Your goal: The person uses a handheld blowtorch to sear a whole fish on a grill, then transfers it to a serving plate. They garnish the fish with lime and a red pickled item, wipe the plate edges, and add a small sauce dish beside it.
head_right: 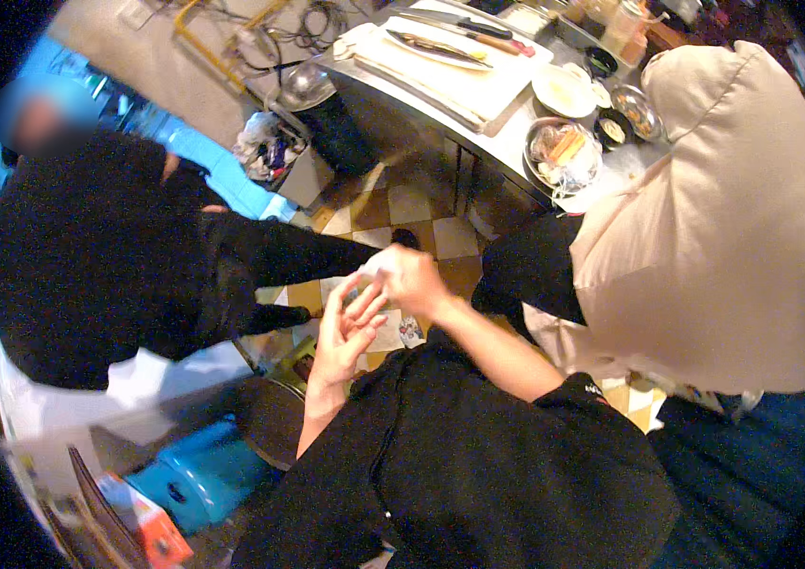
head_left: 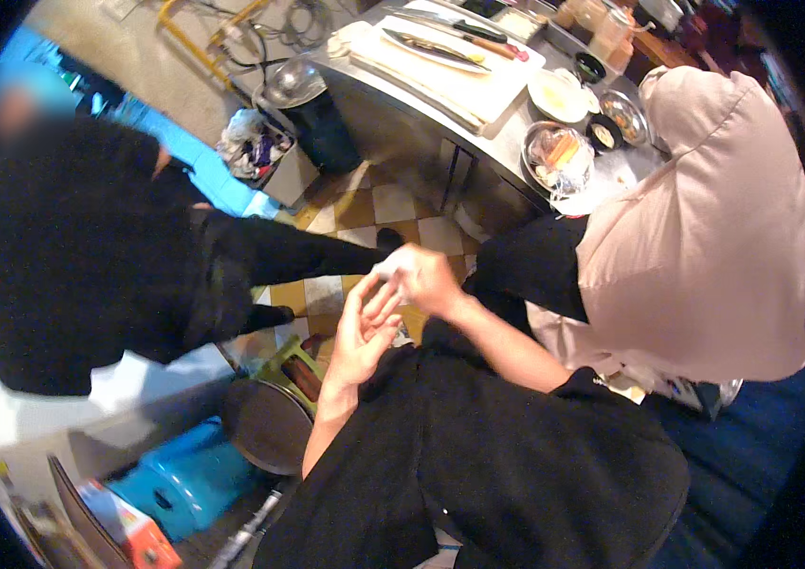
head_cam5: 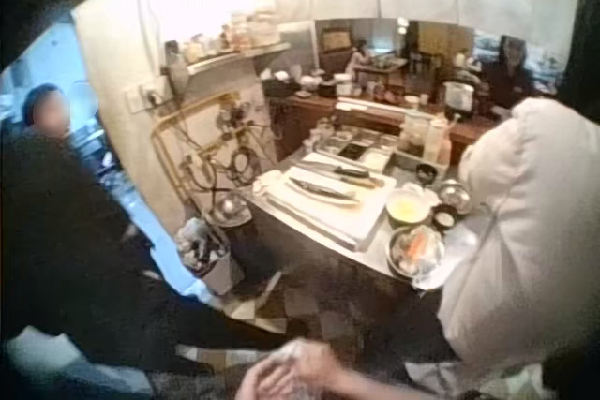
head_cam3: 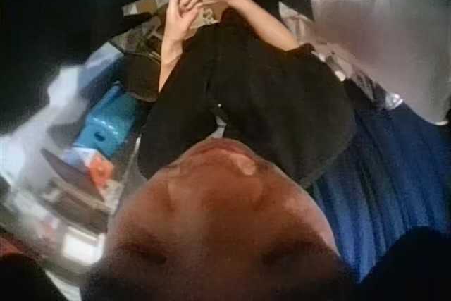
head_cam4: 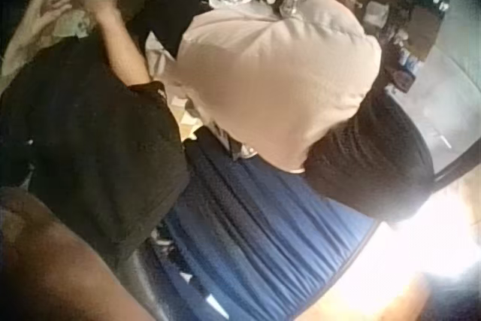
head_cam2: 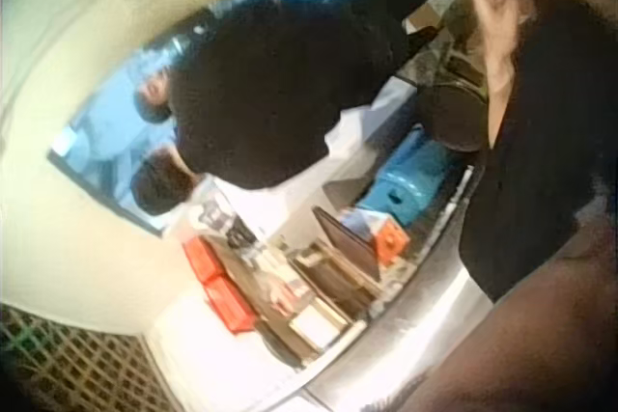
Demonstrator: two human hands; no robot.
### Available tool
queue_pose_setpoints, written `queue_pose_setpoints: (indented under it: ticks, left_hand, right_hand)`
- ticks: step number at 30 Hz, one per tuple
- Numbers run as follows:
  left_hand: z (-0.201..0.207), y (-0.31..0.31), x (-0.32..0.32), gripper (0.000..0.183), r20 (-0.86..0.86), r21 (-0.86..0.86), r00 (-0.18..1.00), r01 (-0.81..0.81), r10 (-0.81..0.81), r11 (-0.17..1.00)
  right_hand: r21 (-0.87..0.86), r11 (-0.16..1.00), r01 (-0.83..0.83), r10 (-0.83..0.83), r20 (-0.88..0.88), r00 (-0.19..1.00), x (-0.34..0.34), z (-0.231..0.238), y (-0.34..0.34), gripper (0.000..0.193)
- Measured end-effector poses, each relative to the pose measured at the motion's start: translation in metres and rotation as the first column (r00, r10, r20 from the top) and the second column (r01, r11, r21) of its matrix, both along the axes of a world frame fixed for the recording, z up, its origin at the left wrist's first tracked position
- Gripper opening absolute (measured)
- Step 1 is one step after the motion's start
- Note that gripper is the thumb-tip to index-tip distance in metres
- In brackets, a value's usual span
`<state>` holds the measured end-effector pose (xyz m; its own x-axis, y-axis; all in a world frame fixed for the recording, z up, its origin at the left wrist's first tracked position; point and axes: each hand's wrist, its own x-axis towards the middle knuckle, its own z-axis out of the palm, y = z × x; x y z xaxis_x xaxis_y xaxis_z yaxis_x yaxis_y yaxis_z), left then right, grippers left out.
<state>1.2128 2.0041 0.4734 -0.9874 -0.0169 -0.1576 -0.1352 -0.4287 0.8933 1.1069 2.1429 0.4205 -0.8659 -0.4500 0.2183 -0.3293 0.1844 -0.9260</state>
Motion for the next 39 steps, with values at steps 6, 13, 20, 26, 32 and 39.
queue_pose_setpoints:
  ticks: [6, 13, 20, 26, 32, 39]
  left_hand:
    - [0.037, -0.064, -0.15, 0.056, -0.036, -0.493, 0.926, 0.311, -0.376, 0.813]
    - [0.038, -0.057, -0.414, 0.094, -0.287, -0.95, 0.661, -0.1, -0.693, 0.297]
    - [0.02, -0.017, -0.592, 0.111, -0.034, -0.971, 0.484, -0.224, -0.874, -0.086]
    - [-0.003, 0.035, -0.636, 0.115, 0.057, -0.974, 0.342, -0.186, -0.938, -0.127]
    - [-0.014, 0.064, -0.642, 0.115, 0.042, -0.99, 0.185, -0.124, -0.982, -0.066]
    - [-0.028, 0.068, -0.654, 0.095, -0.017, -0.987, 0.12, -0.158, -0.993, -0.002]
  right_hand:
    - [-0.096, 0.829, 0.551, -0.412, 0.56, 0.718, -0.082, -0.01, 0.035, 0.024]
    - [-0.296, 0.579, 0.76, -0.553, 0.542, 0.633, -0.181, -0.019, 0.073, 0.038]
    - [0.292, 0.408, 0.865, -0.873, -0.153, 0.463, -0.326, 0.032, 0.141, 0.027]
    - [0.495, 0.489, 0.718, -0.814, -0.037, 0.58, -0.385, 0.004, 0.16, 0.029]
    - [0.615, 0.479, 0.627, -0.813, 0.042, 0.58, -0.393, 0.01, 0.147, 0.032]
    - [0.663, 0.372, 0.649, -0.789, -0.143, 0.598, -0.393, -0.003, 0.141, 0.031]
